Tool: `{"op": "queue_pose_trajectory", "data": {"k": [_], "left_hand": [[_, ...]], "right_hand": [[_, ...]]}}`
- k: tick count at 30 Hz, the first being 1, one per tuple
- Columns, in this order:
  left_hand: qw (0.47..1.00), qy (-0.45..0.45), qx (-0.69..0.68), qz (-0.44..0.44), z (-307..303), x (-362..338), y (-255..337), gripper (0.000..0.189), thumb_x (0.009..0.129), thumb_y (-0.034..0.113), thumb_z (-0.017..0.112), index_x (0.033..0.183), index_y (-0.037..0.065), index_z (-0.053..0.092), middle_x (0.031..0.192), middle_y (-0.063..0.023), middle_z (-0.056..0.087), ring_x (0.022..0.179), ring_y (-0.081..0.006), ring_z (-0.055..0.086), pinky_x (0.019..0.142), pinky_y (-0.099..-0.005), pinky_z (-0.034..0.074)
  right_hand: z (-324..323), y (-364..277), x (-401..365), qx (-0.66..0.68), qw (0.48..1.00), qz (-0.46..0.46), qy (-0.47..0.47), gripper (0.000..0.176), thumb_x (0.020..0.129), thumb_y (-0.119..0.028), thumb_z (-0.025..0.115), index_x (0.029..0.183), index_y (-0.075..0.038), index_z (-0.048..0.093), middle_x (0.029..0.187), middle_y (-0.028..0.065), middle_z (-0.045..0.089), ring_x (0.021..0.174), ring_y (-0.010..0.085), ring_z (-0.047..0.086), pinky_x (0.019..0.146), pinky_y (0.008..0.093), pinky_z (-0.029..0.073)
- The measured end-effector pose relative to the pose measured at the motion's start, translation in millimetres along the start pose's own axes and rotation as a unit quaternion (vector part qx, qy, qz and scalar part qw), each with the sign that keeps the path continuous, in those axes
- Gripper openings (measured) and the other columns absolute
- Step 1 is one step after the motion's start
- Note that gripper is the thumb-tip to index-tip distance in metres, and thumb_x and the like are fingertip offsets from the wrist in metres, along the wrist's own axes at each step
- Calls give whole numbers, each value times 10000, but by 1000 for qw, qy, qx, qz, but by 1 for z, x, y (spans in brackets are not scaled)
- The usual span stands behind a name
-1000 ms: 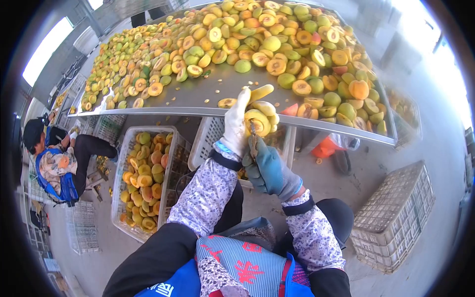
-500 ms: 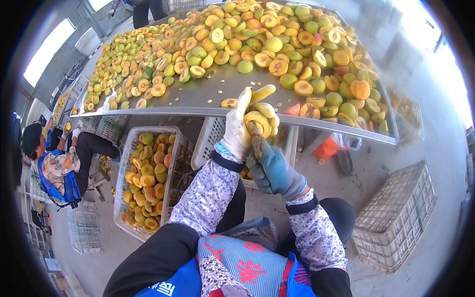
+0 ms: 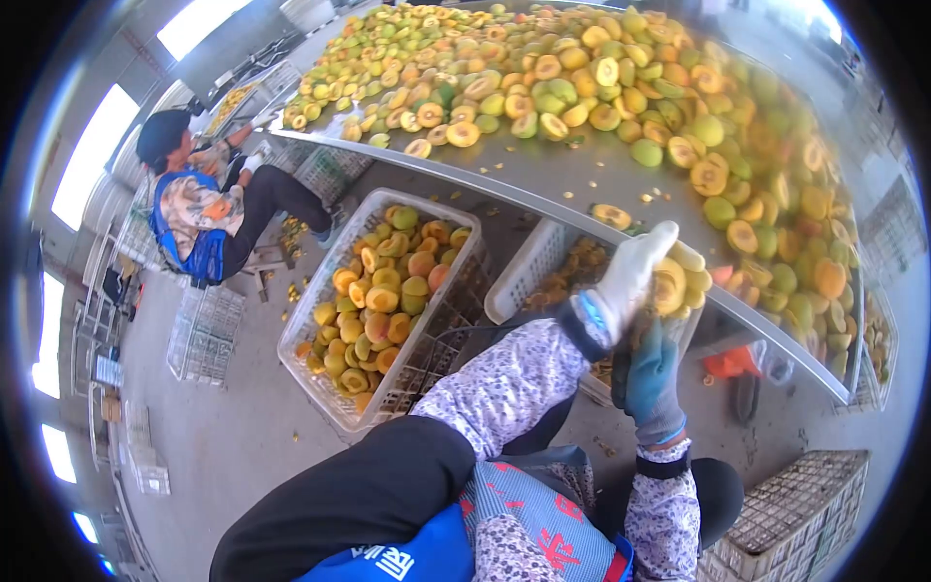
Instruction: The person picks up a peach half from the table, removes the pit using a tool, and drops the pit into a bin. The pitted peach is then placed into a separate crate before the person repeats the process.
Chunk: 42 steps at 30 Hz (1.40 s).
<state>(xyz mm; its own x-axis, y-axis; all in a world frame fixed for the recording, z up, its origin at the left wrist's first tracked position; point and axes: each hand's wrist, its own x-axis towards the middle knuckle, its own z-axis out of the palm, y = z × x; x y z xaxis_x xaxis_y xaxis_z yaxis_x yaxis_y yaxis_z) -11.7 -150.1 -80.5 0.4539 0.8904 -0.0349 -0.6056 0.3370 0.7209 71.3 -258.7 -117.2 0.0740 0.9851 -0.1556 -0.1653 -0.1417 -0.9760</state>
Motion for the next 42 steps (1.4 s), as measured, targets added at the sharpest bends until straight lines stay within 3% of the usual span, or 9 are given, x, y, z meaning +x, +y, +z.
{"op": "queue_pose_trajectory", "data": {"k": [9,15,17,19,24,33,36,38,42], "left_hand": [[988,102,-93,74,-3,7,28,505,1018,509,496,1073,31,651,981,-152,725,818,-259,712,675,-386,579],[933,285,128,180,-78,-75,119,202,954,222,667,1062,53,691,890,-99,741,666,-160,696,557,-280,554],[671,319,598,302,-173,-120,136,311,928,186,685,1201,39,677,1002,-78,748,839,-131,709,729,-266,563],[571,418,702,82,-193,-180,167,461,860,227,696,1294,82,644,1191,-148,699,1184,-282,643,1023,-379,488],[549,363,692,-297,-235,-243,175,476,890,267,588,1351,151,590,1390,-155,592,1252,-333,588,1036,-423,472],[405,509,730,209,-331,-359,149,317,868,132,596,1176,122,671,1127,-136,712,1060,-316,669,934,-403,522],[255,526,811,9,-365,-404,149,457,875,210,614,1322,118,588,1275,-193,621,1156,-415,596,1054,-451,442],[495,644,568,-132,-400,-422,150,512,876,270,613,1361,113,566,1238,-208,626,1164,-425,590,1073,-468,420],[408,577,705,-66,-364,-373,194,589,881,354,604,1406,98,531,1337,-221,598,1219,-420,574,1080,-462,419]], "right_hand": [[2,8,0,-32,995,-69,68,395,1095,-356,443,883,-74,621,703,-58,550,622,28,499,520,212,372],[-22,36,20,-493,860,-125,45,347,1003,-307,593,1008,33,663,821,315,647,812,494,645,680,506,491],[-23,34,23,-484,869,-91,32,345,995,-318,608,1004,22,669,836,303,663,820,477,660,684,491,499],[-22,40,23,-483,873,-65,28,341,982,-317,628,1001,21,669,845,298,669,804,468,658,687,477,498],[-7,52,20,-445,892,-55,-53,286,979,-253,643,989,32,664,846,286,674,746,410,644,682,448,483],[-26,86,32,-381,922,23,-70,223,1020,-159,593,1087,47,645,921,107,707,787,169,612,695,329,489],[-22,88,27,-362,927,-62,-79,230,997,-168,619,1079,46,638,885,147,709,785,215,645,697,358,490],[-7,74,19,-407,907,-76,-73,234,975,-170,642,1067,45,635,869,184,709,793,266,671,705,380,493],[7,50,19,-477,875,-46,-64,214,944,-160,664,1034,32,637,906,233,710,834,366,692,709,406,502]]}}
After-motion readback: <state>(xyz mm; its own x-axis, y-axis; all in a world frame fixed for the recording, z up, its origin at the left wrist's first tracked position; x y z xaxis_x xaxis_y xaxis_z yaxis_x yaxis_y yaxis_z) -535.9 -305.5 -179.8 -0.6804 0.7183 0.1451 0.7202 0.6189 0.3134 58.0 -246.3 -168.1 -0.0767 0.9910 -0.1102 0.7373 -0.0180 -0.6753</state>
